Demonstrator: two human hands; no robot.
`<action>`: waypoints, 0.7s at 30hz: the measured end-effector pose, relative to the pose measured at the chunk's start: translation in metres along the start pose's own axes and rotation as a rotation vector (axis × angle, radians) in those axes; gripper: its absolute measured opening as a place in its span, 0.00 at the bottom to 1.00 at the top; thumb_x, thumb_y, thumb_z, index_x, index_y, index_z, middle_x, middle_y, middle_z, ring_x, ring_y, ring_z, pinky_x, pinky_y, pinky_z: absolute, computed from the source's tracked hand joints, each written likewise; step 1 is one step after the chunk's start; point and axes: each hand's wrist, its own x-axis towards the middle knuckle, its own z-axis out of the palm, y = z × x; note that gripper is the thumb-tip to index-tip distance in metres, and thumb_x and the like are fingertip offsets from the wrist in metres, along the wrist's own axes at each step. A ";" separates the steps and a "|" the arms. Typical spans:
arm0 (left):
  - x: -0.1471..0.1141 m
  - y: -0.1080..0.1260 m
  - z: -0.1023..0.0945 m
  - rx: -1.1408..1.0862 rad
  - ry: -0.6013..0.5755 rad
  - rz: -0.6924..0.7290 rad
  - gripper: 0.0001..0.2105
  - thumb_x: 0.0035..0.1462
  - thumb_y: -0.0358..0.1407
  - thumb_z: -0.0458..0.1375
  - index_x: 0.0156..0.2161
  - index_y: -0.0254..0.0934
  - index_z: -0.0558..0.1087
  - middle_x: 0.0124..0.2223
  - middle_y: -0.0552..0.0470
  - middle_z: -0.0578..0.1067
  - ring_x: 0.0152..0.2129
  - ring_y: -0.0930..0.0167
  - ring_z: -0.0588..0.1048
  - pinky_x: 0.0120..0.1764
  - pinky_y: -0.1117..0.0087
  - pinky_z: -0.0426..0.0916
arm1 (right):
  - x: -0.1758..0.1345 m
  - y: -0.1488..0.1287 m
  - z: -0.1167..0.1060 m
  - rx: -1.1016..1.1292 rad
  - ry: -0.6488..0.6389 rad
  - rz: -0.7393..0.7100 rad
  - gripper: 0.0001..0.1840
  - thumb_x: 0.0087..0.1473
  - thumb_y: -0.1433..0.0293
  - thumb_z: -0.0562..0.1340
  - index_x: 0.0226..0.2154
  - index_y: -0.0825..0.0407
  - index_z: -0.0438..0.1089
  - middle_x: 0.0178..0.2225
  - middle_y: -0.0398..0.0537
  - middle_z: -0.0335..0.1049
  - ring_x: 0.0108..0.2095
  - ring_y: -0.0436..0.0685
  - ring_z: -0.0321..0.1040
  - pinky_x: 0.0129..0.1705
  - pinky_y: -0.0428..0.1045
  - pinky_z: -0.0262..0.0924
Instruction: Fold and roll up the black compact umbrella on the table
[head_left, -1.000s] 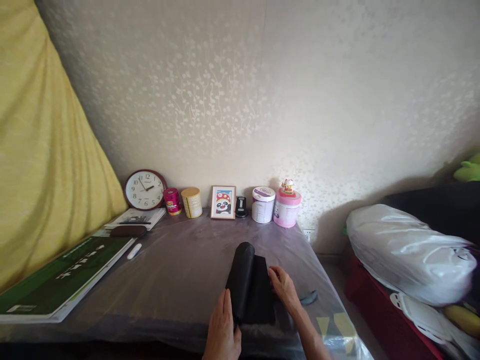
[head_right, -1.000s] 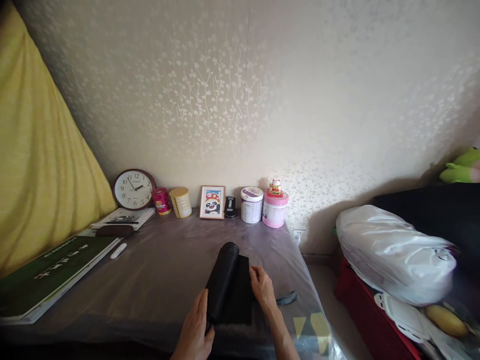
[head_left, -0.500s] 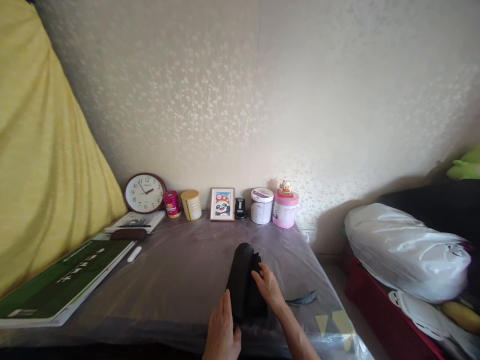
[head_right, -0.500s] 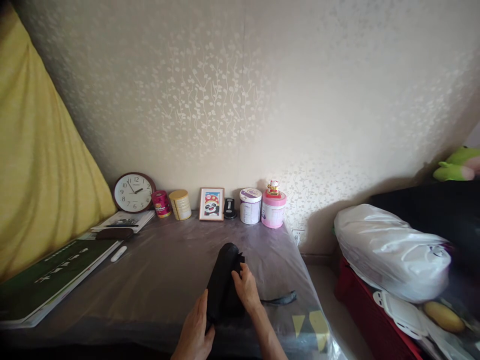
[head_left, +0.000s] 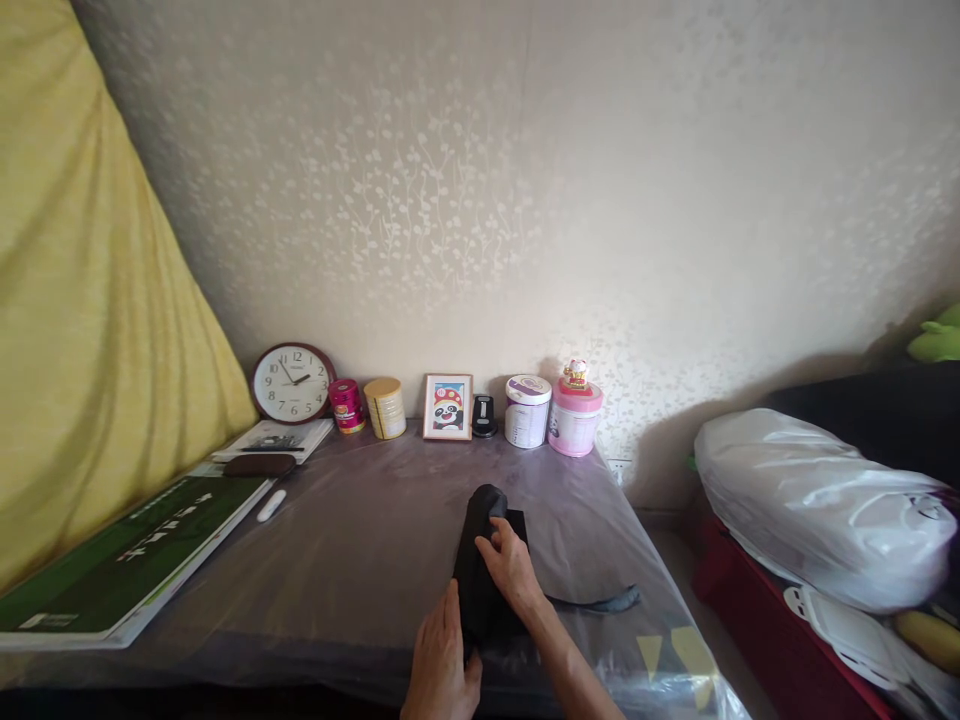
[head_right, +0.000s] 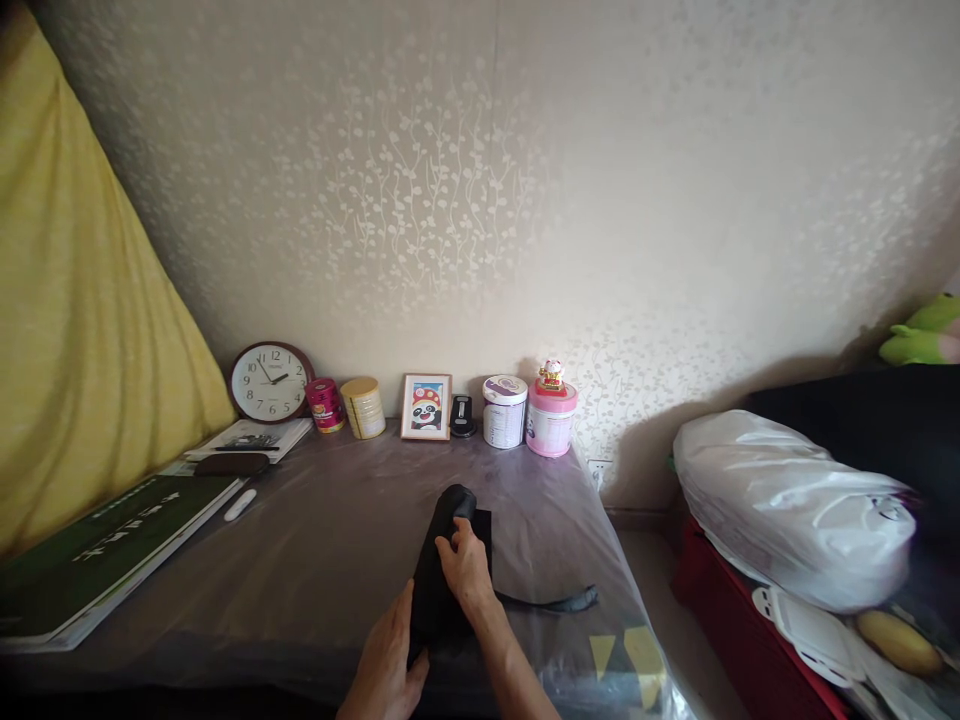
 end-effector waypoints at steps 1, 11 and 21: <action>0.000 0.001 -0.002 0.003 -0.004 -0.004 0.35 0.43 0.26 0.49 0.60 0.23 0.48 0.61 0.37 0.57 0.58 0.64 0.57 0.58 0.64 0.53 | -0.001 -0.001 0.000 0.028 -0.026 -0.014 0.18 0.49 0.67 0.56 0.43 0.57 0.65 0.25 0.46 0.71 0.29 0.56 0.71 0.32 0.47 0.63; -0.003 -0.002 -0.002 0.039 -0.036 -0.038 0.35 0.47 0.30 0.48 0.61 0.22 0.43 0.64 0.36 0.46 0.60 0.61 0.51 0.57 0.63 0.53 | -0.003 -0.011 0.005 0.366 -0.326 0.001 0.09 0.52 0.65 0.51 0.33 0.52 0.62 0.23 0.38 0.68 0.12 0.44 0.61 0.13 0.39 0.55; -0.004 0.005 -0.017 0.086 -0.044 0.076 0.42 0.43 0.26 0.50 0.63 0.40 0.38 0.65 0.45 0.45 0.61 0.59 0.49 0.58 0.55 0.51 | -0.003 -0.016 0.005 0.309 -0.296 -0.001 0.08 0.53 0.67 0.51 0.32 0.51 0.64 0.22 0.39 0.70 0.15 0.46 0.62 0.16 0.40 0.57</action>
